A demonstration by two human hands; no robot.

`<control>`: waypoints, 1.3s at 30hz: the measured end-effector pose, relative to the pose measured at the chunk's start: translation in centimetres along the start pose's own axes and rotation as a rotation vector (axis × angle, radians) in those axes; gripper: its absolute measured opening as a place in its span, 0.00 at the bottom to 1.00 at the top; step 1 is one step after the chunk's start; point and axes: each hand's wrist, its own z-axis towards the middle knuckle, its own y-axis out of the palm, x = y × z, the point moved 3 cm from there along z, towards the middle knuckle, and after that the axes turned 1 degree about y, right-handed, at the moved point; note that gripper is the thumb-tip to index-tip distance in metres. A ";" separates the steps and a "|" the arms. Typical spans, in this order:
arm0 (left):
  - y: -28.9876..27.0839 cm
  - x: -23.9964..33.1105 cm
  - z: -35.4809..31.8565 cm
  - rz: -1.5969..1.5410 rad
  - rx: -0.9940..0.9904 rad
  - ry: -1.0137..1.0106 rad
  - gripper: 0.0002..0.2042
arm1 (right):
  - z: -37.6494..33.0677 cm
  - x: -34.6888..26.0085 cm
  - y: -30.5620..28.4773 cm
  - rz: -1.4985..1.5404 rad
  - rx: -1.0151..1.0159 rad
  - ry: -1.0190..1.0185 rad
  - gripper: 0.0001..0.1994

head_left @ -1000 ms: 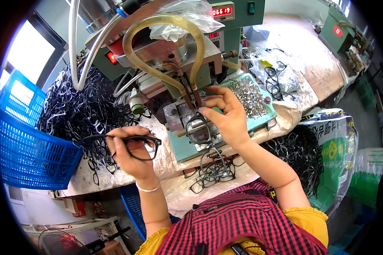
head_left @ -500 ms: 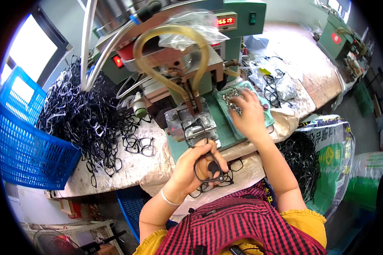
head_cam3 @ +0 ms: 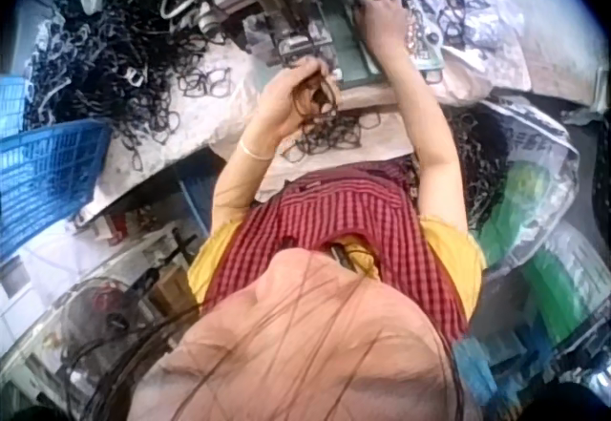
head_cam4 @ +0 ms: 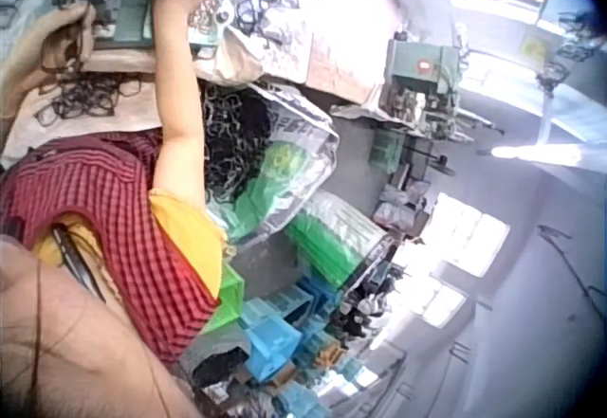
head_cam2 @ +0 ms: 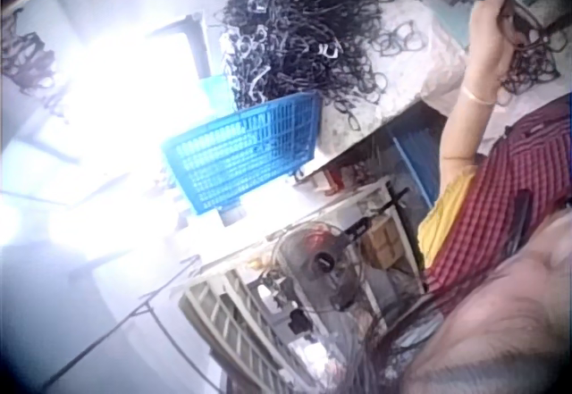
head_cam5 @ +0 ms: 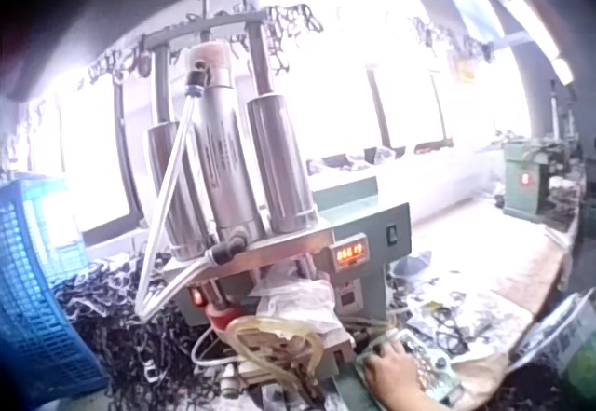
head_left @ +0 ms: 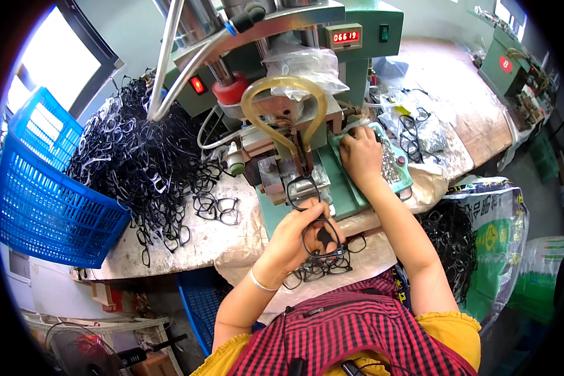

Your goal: The person repeatedly picks up eyeglass frames, places them into a green mechanical jig, and presses a lever to secure small metal components onto the frames. The person then removes the frames and places them on the table, continuing the cycle with additional frames from a nearby pile.

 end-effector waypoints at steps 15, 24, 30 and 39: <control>-16.6 7.9 -13.6 0.856 1.099 0.692 0.05 | -4.2 4.5 -1.1 1.092 0.243 0.649 0.06; -20.3 6.2 -8.6 1.945 0.929 0.463 0.09 | -5.2 4.1 -3.9 0.879 0.165 0.548 0.08; -21.8 5.2 -9.8 2.022 0.750 0.296 0.10 | -6.2 1.9 -7.5 0.892 0.008 0.549 0.07; -19.2 5.1 -7.5 0.864 0.992 0.924 0.15 | -1.5 -7.5 -6.8 1.123 -0.001 0.229 0.14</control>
